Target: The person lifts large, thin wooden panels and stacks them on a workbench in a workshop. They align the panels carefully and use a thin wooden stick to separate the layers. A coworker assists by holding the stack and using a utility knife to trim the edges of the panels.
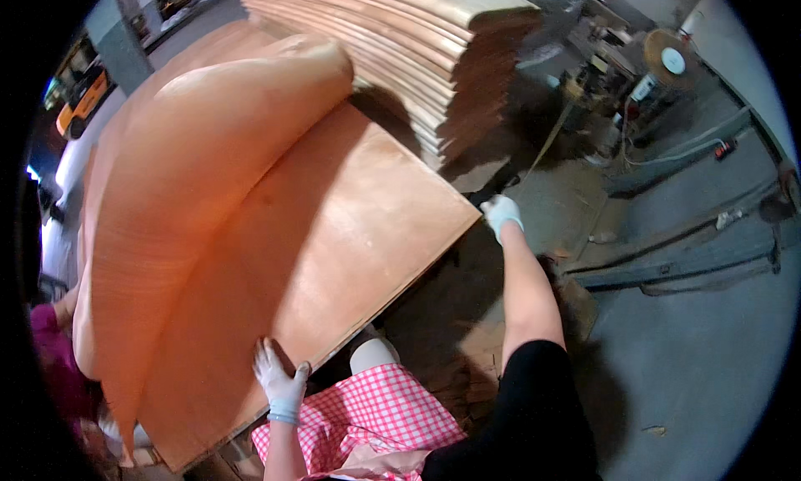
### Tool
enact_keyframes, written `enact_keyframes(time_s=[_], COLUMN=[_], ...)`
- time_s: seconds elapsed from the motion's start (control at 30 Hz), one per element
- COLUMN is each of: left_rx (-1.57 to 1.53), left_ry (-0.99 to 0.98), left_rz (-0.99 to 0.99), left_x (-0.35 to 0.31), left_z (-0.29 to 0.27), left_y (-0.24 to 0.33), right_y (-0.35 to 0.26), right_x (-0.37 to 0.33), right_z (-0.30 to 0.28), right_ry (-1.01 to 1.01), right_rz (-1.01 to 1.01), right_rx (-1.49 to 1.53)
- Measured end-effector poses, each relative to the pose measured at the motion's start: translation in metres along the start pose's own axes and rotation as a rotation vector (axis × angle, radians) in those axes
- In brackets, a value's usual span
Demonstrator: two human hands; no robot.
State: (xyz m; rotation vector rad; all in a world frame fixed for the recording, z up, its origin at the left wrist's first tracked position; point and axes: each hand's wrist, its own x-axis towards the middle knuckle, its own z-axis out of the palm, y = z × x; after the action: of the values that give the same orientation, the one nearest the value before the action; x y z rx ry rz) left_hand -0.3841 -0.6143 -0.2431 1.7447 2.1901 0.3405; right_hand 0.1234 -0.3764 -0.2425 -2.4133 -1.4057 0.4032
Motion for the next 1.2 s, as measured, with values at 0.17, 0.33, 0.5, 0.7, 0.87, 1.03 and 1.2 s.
enact_keyframes(time_s=[0.17,0.33,0.5,0.7,0.87,1.03,1.2], left_rx=[-0.424,-0.659,-0.958,-1.363,-0.867,-0.493,-0.177], left_ry=[0.147,0.225,0.208,0.613,1.121,1.096,0.686], left_rz=[0.034,0.374,0.170,-0.403,-0.845,-0.983,-1.182], left_x=[-0.027,-0.053,-0.093,-0.115,-0.157,-0.209,-0.193], left_z=[-0.004,-0.040,-0.051,-0.051,-0.111,-0.159,-0.149], left_y=[0.021,0.071,0.030,-0.108,-0.369,-0.521,-0.527], right_y=[-0.045,-0.141,-0.186,-0.223,-0.173,-0.142,-0.166], right_x=[-0.111,-0.328,-0.412,-0.399,-0.270,-0.195,-0.212], right_z=[0.027,0.009,0.013,0.037,0.053,0.033,0.033], right_ry=[0.082,-0.677,-0.998,-0.927,-0.784,-0.675,-0.597], right_rz=[-0.432,-0.670,-0.606,-0.646,-0.830,-0.659,-0.681], right_rx=[0.463,0.799,0.918,0.491,0.078,-0.181,-0.439])
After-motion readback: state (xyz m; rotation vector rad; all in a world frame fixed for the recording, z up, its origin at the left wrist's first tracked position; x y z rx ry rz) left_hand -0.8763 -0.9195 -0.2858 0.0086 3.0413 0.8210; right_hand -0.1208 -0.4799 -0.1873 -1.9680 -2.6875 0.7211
